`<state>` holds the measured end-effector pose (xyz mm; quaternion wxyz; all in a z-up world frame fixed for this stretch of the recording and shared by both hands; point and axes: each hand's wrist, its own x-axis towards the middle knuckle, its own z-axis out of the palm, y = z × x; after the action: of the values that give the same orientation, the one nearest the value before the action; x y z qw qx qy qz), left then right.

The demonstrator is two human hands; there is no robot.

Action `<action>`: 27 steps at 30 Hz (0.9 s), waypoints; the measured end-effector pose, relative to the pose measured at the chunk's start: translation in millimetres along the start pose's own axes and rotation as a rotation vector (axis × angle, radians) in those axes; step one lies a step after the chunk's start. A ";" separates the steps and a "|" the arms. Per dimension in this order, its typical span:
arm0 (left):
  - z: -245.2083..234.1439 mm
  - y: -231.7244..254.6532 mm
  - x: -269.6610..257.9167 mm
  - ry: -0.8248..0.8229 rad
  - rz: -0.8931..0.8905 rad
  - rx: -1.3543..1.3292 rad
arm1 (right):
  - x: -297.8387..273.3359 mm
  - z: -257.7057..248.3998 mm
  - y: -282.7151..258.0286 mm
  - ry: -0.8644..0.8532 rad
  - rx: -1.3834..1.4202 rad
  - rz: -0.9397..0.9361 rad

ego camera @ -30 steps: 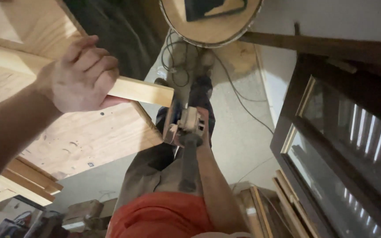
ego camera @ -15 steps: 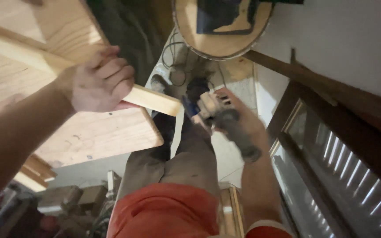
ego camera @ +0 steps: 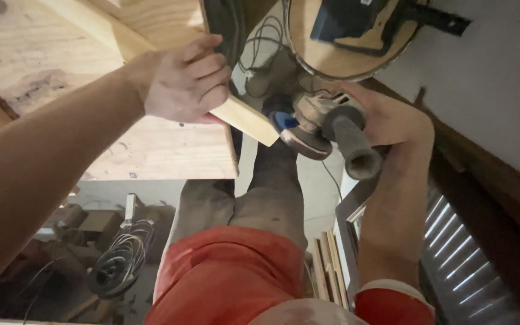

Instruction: Sanding a thin wooden strip using an angle grinder with a sanding disc on a workbench.

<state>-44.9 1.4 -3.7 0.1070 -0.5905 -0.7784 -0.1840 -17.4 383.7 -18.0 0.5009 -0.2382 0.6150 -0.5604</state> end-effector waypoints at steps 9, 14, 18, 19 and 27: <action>-0.5 -0.7 0.4 0.009 0.042 0.004 | -33.0 109.0 28.9 0.575 0.120 0.107; -3.9 2.2 1.7 -0.030 0.075 0.014 | -3.5 191.1 54.6 0.689 1.191 -0.009; 5.9 -1.1 -6.3 -0.180 0.111 0.136 | 21.8 245.3 75.0 0.618 2.101 0.080; 3.6 2.6 -4.7 -0.173 0.129 0.131 | 32.5 261.6 79.4 0.633 2.103 0.062; 37.9 -24.3 -66.3 -0.270 0.348 0.090 | 175.3 370.5 312.6 0.556 2.442 -0.312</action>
<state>-47.7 -47.0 -67.6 0.0583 -0.7298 -0.6796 -0.0469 326.3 147.7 -321.2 0.1767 0.4346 -0.2528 -0.8462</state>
